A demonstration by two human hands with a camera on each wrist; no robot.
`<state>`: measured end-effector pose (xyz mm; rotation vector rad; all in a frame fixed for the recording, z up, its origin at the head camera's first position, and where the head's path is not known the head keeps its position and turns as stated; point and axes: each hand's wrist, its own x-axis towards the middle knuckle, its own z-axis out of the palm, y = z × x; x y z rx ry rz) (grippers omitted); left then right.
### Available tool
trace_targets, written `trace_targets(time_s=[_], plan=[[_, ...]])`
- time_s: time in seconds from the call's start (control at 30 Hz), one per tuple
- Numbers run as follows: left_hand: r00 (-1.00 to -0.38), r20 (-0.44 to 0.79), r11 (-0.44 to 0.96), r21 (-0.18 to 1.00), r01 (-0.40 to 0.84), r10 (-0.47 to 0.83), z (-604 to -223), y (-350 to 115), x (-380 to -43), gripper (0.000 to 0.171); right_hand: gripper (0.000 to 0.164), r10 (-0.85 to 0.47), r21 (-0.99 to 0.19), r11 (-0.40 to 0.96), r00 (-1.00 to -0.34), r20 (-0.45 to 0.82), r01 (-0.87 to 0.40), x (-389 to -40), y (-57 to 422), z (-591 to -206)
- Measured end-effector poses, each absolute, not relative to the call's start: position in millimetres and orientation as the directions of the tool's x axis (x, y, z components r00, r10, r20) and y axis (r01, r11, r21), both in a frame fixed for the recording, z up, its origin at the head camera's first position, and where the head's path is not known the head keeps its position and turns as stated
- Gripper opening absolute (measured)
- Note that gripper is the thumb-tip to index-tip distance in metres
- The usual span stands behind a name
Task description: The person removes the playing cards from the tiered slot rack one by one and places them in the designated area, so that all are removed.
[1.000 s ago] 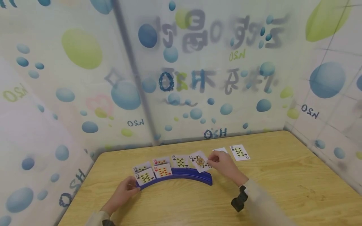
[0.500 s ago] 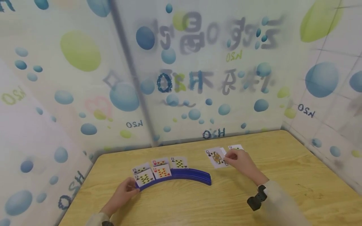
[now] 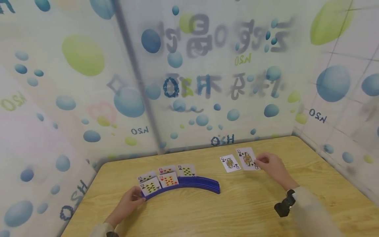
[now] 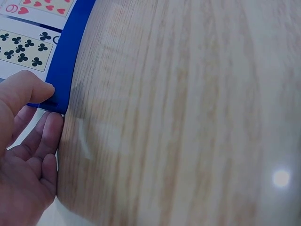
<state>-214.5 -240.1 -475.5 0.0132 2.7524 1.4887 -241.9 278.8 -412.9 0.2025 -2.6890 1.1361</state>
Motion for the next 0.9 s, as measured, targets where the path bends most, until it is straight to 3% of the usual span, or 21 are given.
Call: trace_targets(time_s=[0.9], plan=[[-1.0, -0.005, 0.538, 0.843, -0.003, 0.002, -477.6, -240.0, -219.0, 0.026, 0.031, 0.05, -0.598, 0.801, -0.994, 0.099, -0.02, -280.4, 353.5, -435.4]])
